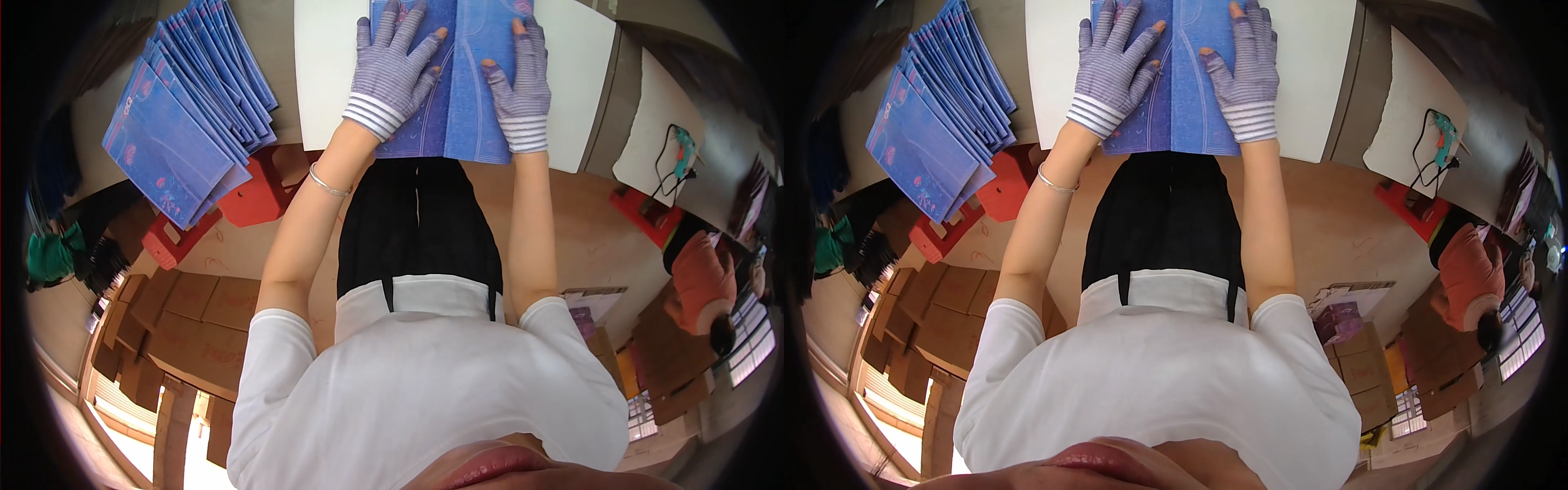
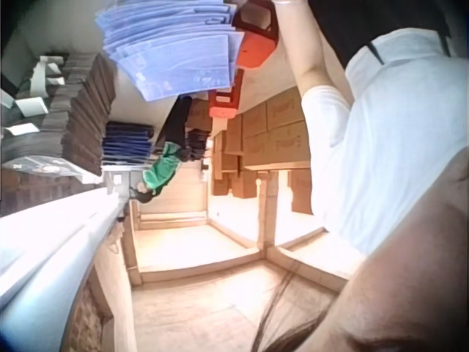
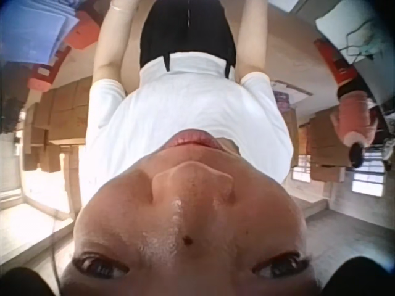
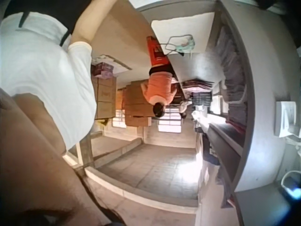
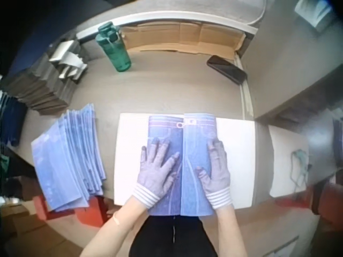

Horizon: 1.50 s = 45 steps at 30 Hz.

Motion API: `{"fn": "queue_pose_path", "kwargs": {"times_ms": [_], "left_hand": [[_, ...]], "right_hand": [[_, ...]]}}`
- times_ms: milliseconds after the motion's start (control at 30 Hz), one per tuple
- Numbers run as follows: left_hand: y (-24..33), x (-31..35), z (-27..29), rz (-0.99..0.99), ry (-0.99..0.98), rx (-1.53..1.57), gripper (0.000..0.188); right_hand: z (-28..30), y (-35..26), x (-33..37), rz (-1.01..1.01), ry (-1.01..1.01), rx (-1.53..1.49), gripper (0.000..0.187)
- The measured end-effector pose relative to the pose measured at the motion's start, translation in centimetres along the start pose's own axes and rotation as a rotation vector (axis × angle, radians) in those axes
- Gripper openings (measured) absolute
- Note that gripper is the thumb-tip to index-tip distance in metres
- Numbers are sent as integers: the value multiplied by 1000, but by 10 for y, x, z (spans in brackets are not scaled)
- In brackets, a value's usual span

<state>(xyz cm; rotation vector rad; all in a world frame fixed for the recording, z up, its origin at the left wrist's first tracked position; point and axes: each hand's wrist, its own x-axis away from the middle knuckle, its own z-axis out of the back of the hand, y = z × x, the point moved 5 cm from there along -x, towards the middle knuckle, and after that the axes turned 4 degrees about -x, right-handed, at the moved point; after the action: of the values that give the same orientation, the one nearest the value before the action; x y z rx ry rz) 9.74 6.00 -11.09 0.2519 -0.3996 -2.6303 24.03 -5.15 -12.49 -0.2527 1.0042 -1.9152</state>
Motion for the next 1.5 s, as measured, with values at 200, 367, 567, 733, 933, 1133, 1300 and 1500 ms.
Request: {"fn": "queue_pose_path", "kwargs": {"times_ms": [200, 367, 567, 733, 933, 1133, 1300, 1500], "left_hand": [[1, -2, 1, 37, -39, -69, 55], [-1, -3, 2, 28, -50, -53, 55], [-4, -1, 0, 27, -30, -44, 54], [-5, 0, -1, 28, -9, -38, 55], [-4, -1, -1, 40, -11, -25, 55], [-5, -1, -6, 49, -50, -58, 61], [-8, -7, -10, 45, -86, -100, 68], [-64, -121, -12, -92, 103, -251, 64]], "right_hand": [[-12, 11, 1, 83, 7, 290, 65], [-14, 10, 1, 72, -11, 324, 63], [-19, 15, 2, 76, -19, 400, 62], [-13, -9, -4, -33, -109, 428, 63], [-21, 0, -2, 26, -91, 518, 63], [-28, -1, -2, 48, -131, 698, 63], [-30, -7, -18, 84, -134, 628, 64], [-23, 38, -154, 396, -74, 603, 59]]}}
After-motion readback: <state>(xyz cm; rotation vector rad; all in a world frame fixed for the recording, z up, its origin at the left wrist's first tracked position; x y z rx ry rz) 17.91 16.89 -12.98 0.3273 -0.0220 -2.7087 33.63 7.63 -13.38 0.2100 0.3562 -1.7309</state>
